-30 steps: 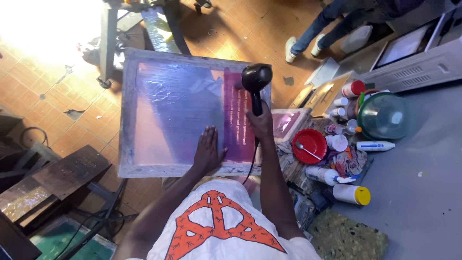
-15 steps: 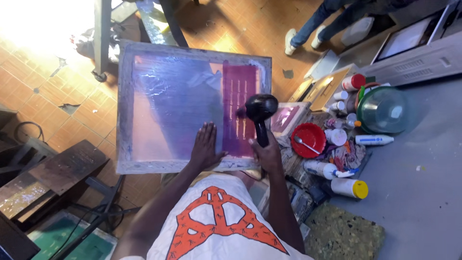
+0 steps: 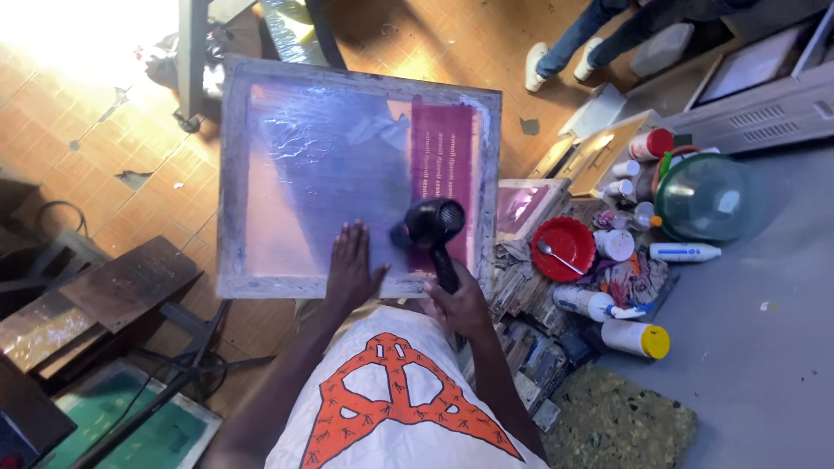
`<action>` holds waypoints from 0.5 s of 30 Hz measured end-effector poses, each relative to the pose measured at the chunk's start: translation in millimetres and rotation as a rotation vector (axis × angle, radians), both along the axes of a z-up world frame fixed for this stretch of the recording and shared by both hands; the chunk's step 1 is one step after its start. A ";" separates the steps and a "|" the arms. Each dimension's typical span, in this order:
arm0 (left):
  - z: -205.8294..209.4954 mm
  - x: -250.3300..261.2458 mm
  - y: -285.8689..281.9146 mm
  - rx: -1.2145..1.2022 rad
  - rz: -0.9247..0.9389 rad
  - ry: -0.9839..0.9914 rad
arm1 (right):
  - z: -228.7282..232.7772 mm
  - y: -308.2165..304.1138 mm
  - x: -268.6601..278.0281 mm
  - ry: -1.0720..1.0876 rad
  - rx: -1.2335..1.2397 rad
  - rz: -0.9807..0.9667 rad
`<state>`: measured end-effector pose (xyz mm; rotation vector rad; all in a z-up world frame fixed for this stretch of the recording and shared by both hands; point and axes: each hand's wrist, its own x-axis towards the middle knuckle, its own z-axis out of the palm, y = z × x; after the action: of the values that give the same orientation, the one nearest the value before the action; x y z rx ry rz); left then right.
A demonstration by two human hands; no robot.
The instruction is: The person uses a hair dryer to apply heat to a plastic sheet stretched over a screen printing frame. They move the hair dryer back and forth across the surface while occasionally pressing the plastic with their left hand to smooth it.
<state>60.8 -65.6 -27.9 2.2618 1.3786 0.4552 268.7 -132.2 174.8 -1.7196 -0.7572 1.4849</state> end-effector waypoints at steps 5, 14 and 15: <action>13.4 -31.3 -2.4 0.018 0.152 0.044 | -9.8 28.2 -36.8 -0.258 -0.021 0.084; 17.3 -96.9 -11.2 0.018 0.240 0.102 | -45.4 81.3 -90.4 -0.244 0.153 0.174; 15.9 -101.4 -8.7 0.007 0.226 0.074 | -42.0 86.7 -98.8 -0.279 0.186 0.167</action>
<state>-40.6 -74.3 -12.1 2.1560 1.6824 0.4535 169.9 -45.6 132.8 -1.7739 -1.1729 1.2490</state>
